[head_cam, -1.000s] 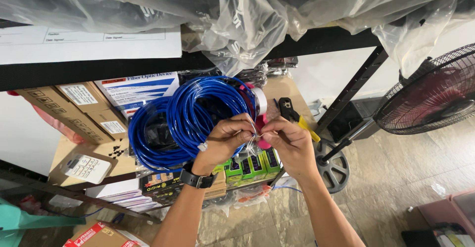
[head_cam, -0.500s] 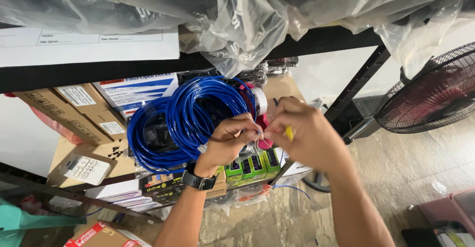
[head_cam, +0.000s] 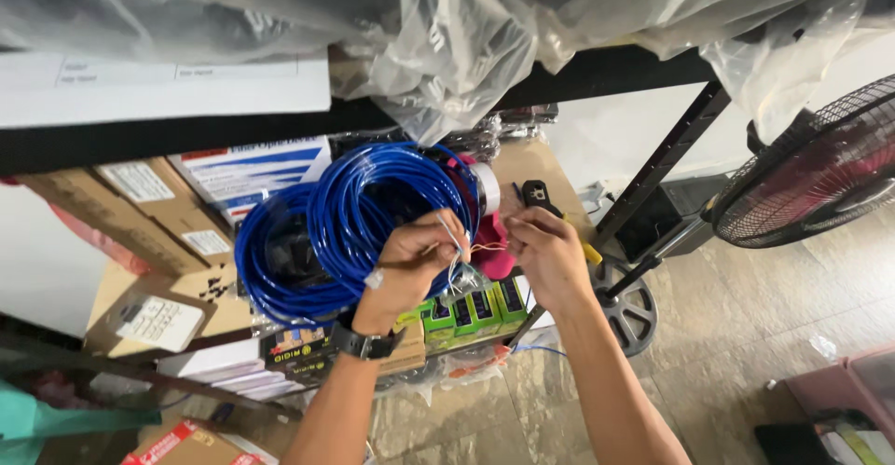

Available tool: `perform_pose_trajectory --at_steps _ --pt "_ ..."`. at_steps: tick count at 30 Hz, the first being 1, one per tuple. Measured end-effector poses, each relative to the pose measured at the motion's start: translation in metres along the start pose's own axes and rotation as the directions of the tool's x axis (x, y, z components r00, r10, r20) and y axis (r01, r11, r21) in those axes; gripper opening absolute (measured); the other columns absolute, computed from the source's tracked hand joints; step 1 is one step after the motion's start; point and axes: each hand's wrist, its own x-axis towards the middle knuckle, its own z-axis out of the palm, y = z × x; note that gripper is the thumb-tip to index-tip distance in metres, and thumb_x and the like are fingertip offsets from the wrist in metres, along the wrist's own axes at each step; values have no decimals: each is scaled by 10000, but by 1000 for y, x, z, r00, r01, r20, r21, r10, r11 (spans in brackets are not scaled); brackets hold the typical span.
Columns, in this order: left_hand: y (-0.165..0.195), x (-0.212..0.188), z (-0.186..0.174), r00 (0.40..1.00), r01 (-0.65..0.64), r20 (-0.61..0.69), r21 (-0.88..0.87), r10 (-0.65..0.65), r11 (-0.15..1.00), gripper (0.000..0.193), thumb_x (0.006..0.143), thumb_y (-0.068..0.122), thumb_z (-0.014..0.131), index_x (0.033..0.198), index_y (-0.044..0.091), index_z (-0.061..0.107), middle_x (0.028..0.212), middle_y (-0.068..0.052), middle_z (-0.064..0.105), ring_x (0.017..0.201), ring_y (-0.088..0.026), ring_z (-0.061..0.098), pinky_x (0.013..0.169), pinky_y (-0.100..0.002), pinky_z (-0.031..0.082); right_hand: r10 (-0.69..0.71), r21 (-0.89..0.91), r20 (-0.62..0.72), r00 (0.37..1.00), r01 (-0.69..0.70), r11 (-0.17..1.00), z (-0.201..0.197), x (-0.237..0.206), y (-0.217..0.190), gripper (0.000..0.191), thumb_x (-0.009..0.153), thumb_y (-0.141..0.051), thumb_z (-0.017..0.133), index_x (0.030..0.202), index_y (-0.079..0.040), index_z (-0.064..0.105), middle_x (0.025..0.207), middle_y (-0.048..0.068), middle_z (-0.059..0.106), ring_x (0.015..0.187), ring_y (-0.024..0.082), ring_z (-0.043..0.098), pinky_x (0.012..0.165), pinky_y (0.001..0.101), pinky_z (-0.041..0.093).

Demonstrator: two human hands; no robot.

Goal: The person works at a bench with a coiled blue cable, using a yellow-handled crimping/stripping tool to cut and strip the cable end, then separates and arranges the exposed wire strands by hand and fits them into a connector, repeatedly adjusting the strands and reusing the tool on the cable end.

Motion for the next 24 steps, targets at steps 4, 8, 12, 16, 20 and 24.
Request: perform_pose_trajectory --at_steps 4,8,12,16,20,24 --pt "-2 3 -3 999 35 0 145 -36 989 66 983 7 625 960 -47 656 922 -50 581 868 -132 590 805 -283 497 -165 86 124 979 155 984 3 -17 -13 167 924 -72 627 1040 45 653 1051 72 651 1003 171 631 892 292 510" --pt "-8 2 -4 994 87 41 200 -97 976 63 977 -51 659 914 -53 654 898 -55 554 813 -126 508 742 -276 420 -340 -364 387 857 481 798 15 -33 -31 245 876 -54 726 1103 17 667 1125 39 586 1010 142 568 864 271 459" --pt "-12 -1 -6 993 83 67 193 -97 978 50 977 -20 677 936 -47 669 945 -51 578 859 -129 549 772 -276 455 -301 -590 399 866 494 639 26 -32 -39 109 881 -67 748 933 16 699 997 26 626 919 125 601 788 271 480" --pt "-16 -5 -6 987 145 51 132 -153 981 60 962 15 687 965 -44 698 1000 -60 626 903 -137 611 788 -284 495 -85 -412 350 933 234 881 29 -24 -38 81 987 -29 649 937 28 674 951 33 605 909 125 552 835 274 456" --pt "-24 -6 -7 983 177 32 129 -183 976 92 954 35 701 1008 -38 714 995 -46 592 899 -135 600 774 -281 480 97 -376 161 982 -29 926 19 -14 -27 101 962 -43 627 982 17 705 895 62 674 828 142 624 760 300 522" --pt "-22 -8 -14 988 113 83 179 -130 977 99 994 54 714 1020 -37 743 967 -37 583 902 -136 570 793 -291 465 142 3 133 981 -143 990 9 6 -11 135 1012 -82 604 1017 47 641 905 125 653 784 215 631 700 340 510"
